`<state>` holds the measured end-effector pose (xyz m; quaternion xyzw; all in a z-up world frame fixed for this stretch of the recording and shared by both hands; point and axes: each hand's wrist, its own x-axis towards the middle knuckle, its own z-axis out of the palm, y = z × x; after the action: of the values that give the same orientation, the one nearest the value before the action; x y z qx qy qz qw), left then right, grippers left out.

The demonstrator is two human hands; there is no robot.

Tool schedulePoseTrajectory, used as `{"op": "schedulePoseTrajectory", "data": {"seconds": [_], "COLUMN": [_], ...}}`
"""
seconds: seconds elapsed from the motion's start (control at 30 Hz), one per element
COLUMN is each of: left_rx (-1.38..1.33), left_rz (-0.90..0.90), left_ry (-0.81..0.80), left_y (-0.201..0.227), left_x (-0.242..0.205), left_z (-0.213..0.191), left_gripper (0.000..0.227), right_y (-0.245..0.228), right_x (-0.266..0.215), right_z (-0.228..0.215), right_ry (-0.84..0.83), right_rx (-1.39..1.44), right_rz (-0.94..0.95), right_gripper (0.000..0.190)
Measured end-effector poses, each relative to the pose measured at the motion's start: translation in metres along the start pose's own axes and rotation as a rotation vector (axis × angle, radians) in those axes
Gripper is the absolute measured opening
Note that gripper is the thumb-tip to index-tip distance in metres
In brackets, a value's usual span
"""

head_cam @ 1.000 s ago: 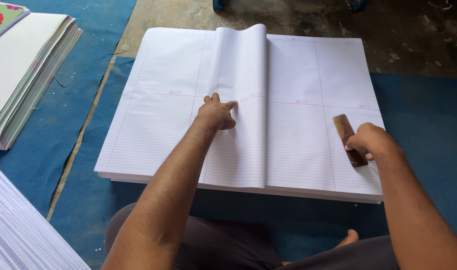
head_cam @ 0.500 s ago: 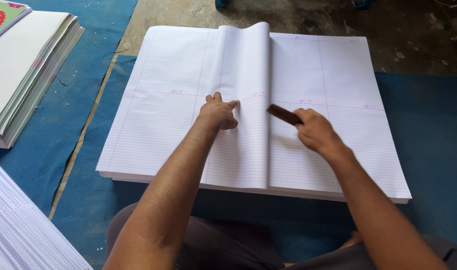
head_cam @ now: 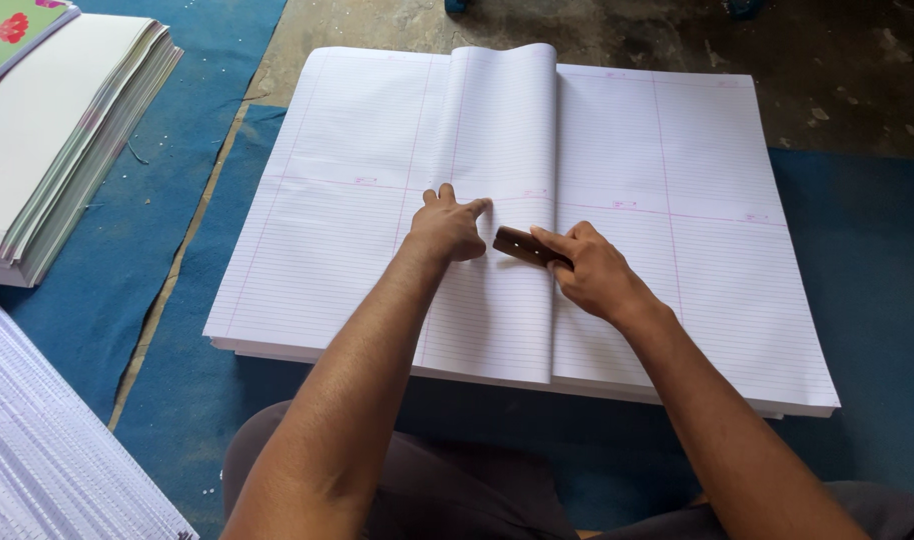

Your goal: The person folds large lined paper sheets in half and presses the crease using a wooden block. They repeat this process for multiple sheets, stacking the folded sheets to the side.

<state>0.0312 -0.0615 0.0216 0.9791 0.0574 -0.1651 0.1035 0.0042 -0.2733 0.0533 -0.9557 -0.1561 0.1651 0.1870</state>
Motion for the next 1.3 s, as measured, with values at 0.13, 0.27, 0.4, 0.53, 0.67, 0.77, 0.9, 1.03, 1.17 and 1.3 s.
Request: {"op": "schedulePoseTrajectory", "data": {"seconds": [0.13,0.27,0.4,0.53,0.67,0.77,0.9,1.03,1.17,1.3], "left_rx": [-0.009,-0.037,-0.025,-0.028,-0.04,-0.034,-0.029,-0.032,-0.023,-0.034], "left_rz": [-0.002,-0.001,-0.003,-0.012,-0.028,-0.021,-0.02,-0.019,-0.01,-0.022], "left_ry": [0.013,0.003,0.008,0.008,-0.012,-0.014,-0.019,-0.016,-0.031,-0.044], "left_y": [-0.001,-0.002,-0.002,-0.003,-0.003,-0.004,-0.004,-0.005,-0.004,-0.003], "left_x": [0.002,0.002,0.004,0.006,0.007,0.009,0.012,0.013,0.013,0.013], "left_z": [0.002,0.002,0.001,0.001,0.001,0.0,0.002,0.003,0.001,-0.002], "left_gripper": [0.089,0.091,0.095,0.099,0.102,0.108,0.111,0.107,0.097,0.097], "right_y": [0.009,0.015,0.023,0.031,0.036,0.038,0.039,0.037,0.037,0.037], "right_x": [-0.001,-0.002,0.002,0.008,0.016,0.023,0.036,0.049,0.062,0.074], "right_z": [0.006,0.013,0.017,0.024,0.027,0.027,0.024,0.021,0.017,0.013], "right_ry": [0.014,0.036,0.073,0.148,0.199,0.179,0.207,0.213,0.196,0.234], "right_rx": [-0.011,0.034,0.034,0.028,-0.008,0.026,0.04,0.067,0.086,0.08], "right_rz": [0.009,0.022,-0.016,-0.079,-0.123,-0.08,-0.092,-0.066,-0.015,-0.036], "right_gripper": [0.05,0.049,0.05,0.048,0.048,0.048,0.049,0.05,0.05,0.05]}}
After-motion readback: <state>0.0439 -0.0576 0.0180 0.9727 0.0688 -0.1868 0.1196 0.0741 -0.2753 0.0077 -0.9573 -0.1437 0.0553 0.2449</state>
